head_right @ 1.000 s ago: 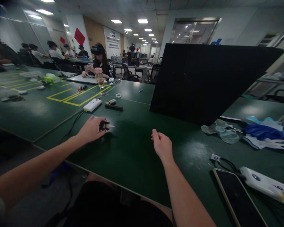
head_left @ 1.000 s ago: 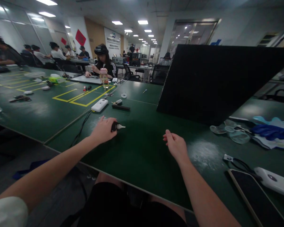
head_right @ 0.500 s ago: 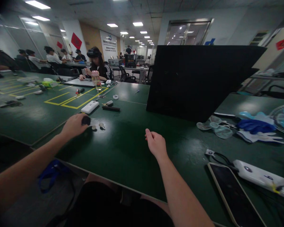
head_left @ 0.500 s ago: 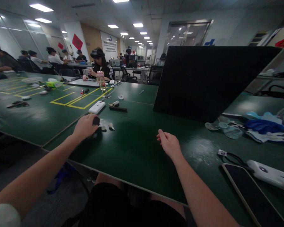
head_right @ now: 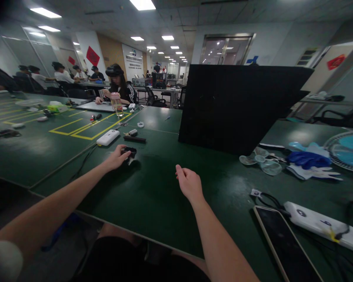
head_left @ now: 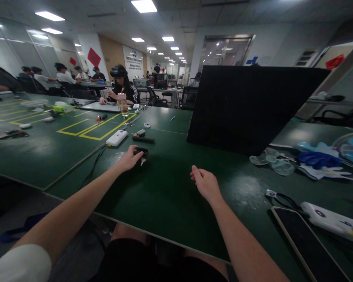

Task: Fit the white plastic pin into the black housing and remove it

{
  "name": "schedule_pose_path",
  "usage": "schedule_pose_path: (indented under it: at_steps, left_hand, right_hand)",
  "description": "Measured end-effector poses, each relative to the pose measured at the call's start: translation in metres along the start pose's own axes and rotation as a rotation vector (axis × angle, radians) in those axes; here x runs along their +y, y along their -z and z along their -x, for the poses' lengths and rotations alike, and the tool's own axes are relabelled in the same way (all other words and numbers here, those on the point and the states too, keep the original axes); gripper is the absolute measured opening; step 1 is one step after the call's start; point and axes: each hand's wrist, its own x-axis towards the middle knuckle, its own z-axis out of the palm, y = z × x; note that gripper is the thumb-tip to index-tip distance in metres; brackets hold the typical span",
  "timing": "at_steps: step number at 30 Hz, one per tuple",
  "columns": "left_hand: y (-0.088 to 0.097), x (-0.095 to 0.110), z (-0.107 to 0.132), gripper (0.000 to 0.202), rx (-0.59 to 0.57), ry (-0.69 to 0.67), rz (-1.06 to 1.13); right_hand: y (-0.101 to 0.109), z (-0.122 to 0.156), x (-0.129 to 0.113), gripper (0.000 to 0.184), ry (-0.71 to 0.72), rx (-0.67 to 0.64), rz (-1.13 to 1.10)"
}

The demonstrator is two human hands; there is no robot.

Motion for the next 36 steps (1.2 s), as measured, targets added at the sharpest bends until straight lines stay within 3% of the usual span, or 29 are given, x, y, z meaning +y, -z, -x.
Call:
schedule_pose_path:
  at_steps: [4, 10, 15, 22, 30, 33, 36]
  left_hand:
    - [-0.004, 0.005, 0.026, 0.058, -0.191, -0.124, -0.141]
    - [-0.015, 0.013, 0.061, 0.057, -0.17, -0.148, -0.185]
    - [-0.042, 0.044, 0.058, 0.052, -0.168, -0.18, -0.174]
    - [-0.083, 0.089, 0.056, 0.05, -0.324, -0.375, -0.262]
    - [-0.142, 0.14, 0.069, 0.053, -0.457, -0.494, -0.222]
    - [-0.149, 0.147, 0.071, 0.051, -0.482, -0.531, -0.198]
    - [-0.138, 0.14, 0.071, 0.048, -0.374, -0.603, -0.07]
  right_hand:
    - [0.0, -0.001, 0.002, 0.059, -0.004, 0.007, 0.013]
    - [-0.007, -0.002, 0.001, 0.059, 0.014, -0.014, 0.002]
    - [-0.007, -0.003, 0.002, 0.059, 0.024, -0.007, -0.007]
    - [-0.001, -0.001, -0.003, 0.06, 0.009, 0.051, 0.011]
    - [0.006, -0.013, 0.009, 0.061, 0.007, 0.374, -0.071]
    - [0.007, -0.022, 0.023, 0.065, -0.023, 0.439, -0.189]
    - [0.006, -0.024, 0.027, 0.069, -0.001, 0.413, -0.193]
